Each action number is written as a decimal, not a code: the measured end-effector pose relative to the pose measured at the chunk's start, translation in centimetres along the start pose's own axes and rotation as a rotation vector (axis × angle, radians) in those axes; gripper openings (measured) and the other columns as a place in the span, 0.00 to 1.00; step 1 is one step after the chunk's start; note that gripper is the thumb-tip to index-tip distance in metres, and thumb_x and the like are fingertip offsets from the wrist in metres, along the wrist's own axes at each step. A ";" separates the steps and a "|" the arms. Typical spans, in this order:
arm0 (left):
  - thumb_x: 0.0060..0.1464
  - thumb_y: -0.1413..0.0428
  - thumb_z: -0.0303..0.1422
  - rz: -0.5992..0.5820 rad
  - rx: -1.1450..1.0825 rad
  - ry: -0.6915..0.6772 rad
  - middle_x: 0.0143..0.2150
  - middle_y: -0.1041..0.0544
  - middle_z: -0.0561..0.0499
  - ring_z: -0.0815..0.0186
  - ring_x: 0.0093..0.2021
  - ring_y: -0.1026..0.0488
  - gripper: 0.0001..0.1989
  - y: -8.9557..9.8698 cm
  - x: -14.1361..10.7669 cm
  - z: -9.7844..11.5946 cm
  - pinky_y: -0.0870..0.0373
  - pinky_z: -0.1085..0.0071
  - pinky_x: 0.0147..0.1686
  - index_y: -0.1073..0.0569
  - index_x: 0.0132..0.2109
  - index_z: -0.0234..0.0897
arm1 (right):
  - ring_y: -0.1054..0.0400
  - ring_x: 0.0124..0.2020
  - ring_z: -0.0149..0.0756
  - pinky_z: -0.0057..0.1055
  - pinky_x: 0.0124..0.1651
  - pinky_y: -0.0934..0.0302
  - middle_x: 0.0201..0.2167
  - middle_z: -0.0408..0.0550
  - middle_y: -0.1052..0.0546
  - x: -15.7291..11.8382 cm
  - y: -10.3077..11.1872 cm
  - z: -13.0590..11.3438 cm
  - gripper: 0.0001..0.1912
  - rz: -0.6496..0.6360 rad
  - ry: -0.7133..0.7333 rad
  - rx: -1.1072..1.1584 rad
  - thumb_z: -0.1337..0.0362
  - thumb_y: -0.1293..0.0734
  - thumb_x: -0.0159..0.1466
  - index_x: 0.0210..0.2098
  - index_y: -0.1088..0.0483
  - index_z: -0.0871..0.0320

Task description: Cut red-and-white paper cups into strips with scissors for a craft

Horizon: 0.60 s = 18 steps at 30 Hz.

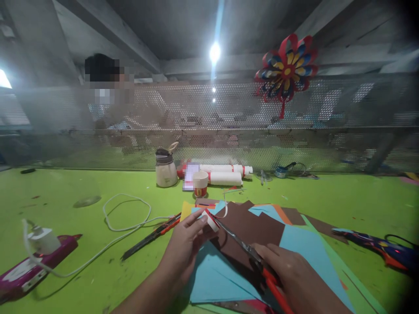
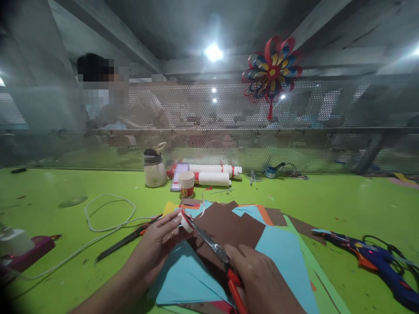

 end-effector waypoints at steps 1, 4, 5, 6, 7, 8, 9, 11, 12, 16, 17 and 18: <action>0.49 0.38 0.33 0.003 0.003 -0.010 0.45 0.21 0.40 0.57 0.43 0.24 0.16 0.1 0.1 0.0 0.29 0.62 0.44 0.23 0.45 0.32 | 0.32 0.36 0.42 0.35 0.37 0.39 0.36 0.50 0.26 0.0 0.1 -0.1 0.15 0.006 0.005 0.011 0.72 0.41 0.58 0.43 0.31 0.57; 0.47 0.37 0.33 0.020 -0.005 -0.018 0.42 0.20 0.41 0.58 0.41 0.23 0.16 0.3 0.2 0.0 0.29 0.61 0.44 0.23 0.45 0.33 | 0.32 0.37 0.42 0.36 0.39 0.39 0.36 0.50 0.27 0.0 0.1 -0.2 0.16 0.005 0.012 0.046 0.73 0.41 0.59 0.44 0.31 0.56; 0.46 0.36 0.33 0.025 -0.011 -0.014 0.41 0.20 0.41 0.59 0.40 0.23 0.16 0.3 0.2 -0.1 0.29 0.61 0.44 0.23 0.45 0.33 | 0.32 0.38 0.42 0.36 0.40 0.39 0.36 0.50 0.27 0.0 0.1 -0.2 0.16 0.003 0.006 0.050 0.73 0.41 0.58 0.44 0.31 0.56; 0.46 0.36 0.33 0.028 -0.016 -0.010 0.40 0.20 0.42 0.59 0.39 0.23 0.17 0.3 0.3 -0.2 0.29 0.61 0.44 0.23 0.45 0.33 | 0.32 0.38 0.42 0.36 0.40 0.39 0.37 0.50 0.27 0.0 0.1 -0.2 0.17 0.000 -0.003 0.052 0.73 0.41 0.58 0.45 0.31 0.56; 0.46 0.36 0.33 0.031 -0.018 -0.008 0.40 0.20 0.42 0.59 0.39 0.23 0.17 0.4 0.3 -0.3 0.30 0.61 0.44 0.23 0.45 0.33 | 0.33 0.39 0.43 0.37 0.41 0.38 0.38 0.51 0.27 0.0 0.0 -0.2 0.19 -0.006 -0.011 0.049 0.73 0.41 0.57 0.46 0.31 0.56; 0.45 0.35 0.33 0.033 -0.018 -0.006 0.39 0.20 0.42 0.59 0.39 0.23 0.18 0.4 0.3 -0.3 0.30 0.61 0.44 0.23 0.45 0.33 | 0.33 0.40 0.43 0.38 0.42 0.38 0.38 0.51 0.27 0.0 -0.1 -0.1 0.20 -0.017 -0.019 0.047 0.73 0.40 0.56 0.47 0.31 0.57; 0.46 0.36 0.34 0.032 -0.015 -0.004 0.39 0.20 0.42 0.60 0.39 0.23 0.18 0.4 0.3 -0.3 0.30 0.61 0.45 0.23 0.45 0.33 | 0.33 0.40 0.44 0.39 0.42 0.38 0.39 0.52 0.27 0.0 -0.2 -0.1 0.21 -0.027 -0.027 0.042 0.74 0.40 0.56 0.49 0.31 0.57; 0.46 0.36 0.34 0.035 0.001 -0.007 0.39 0.20 0.42 0.60 0.39 0.23 0.18 0.3 0.3 -0.3 0.30 0.61 0.45 0.23 0.45 0.33 | 0.33 0.41 0.45 0.40 0.43 0.38 0.40 0.53 0.28 0.0 -0.4 0.1 0.24 -0.051 -0.042 0.034 0.74 0.41 0.56 0.52 0.32 0.58; 0.46 0.36 0.34 0.036 0.013 -0.014 0.40 0.20 0.42 0.60 0.39 0.24 0.18 0.3 0.2 -0.2 0.30 0.61 0.45 0.23 0.45 0.33 | 0.33 0.42 0.46 0.41 0.43 0.39 0.41 0.54 0.28 0.0 -0.4 0.1 0.25 -0.058 -0.052 0.028 0.74 0.41 0.56 0.53 0.33 0.58; 0.46 0.36 0.34 0.040 0.043 -0.044 0.42 0.20 0.43 0.61 0.40 0.24 0.17 0.2 0.0 0.0 0.29 0.65 0.43 0.22 0.45 0.35 | 0.33 0.42 0.46 0.42 0.44 0.39 0.42 0.55 0.28 -0.1 -0.5 0.3 0.27 -0.054 -0.061 0.005 0.74 0.41 0.56 0.55 0.34 0.58; 0.45 0.35 0.34 0.040 0.041 -0.048 0.42 0.20 0.43 0.61 0.40 0.24 0.18 0.1 0.0 0.0 0.29 0.65 0.43 0.22 0.45 0.35 | 0.33 0.42 0.46 0.41 0.44 0.38 0.42 0.55 0.28 -0.1 -0.5 0.3 0.26 -0.048 -0.060 0.004 0.73 0.41 0.56 0.54 0.34 0.58; 0.45 0.35 0.34 0.037 0.035 -0.051 0.42 0.20 0.43 0.61 0.39 0.23 0.18 0.1 -0.1 0.0 0.29 0.65 0.43 0.22 0.46 0.36 | 0.32 0.41 0.45 0.40 0.43 0.38 0.41 0.54 0.27 -0.1 -0.5 0.3 0.25 -0.040 -0.056 0.004 0.73 0.41 0.56 0.53 0.33 0.57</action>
Point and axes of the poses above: each hand's wrist, its own x-axis towards the middle knuckle, its own y-axis out of the back of the hand, z = x × y, the point moved 7 cm from there along x, towards the middle knuckle
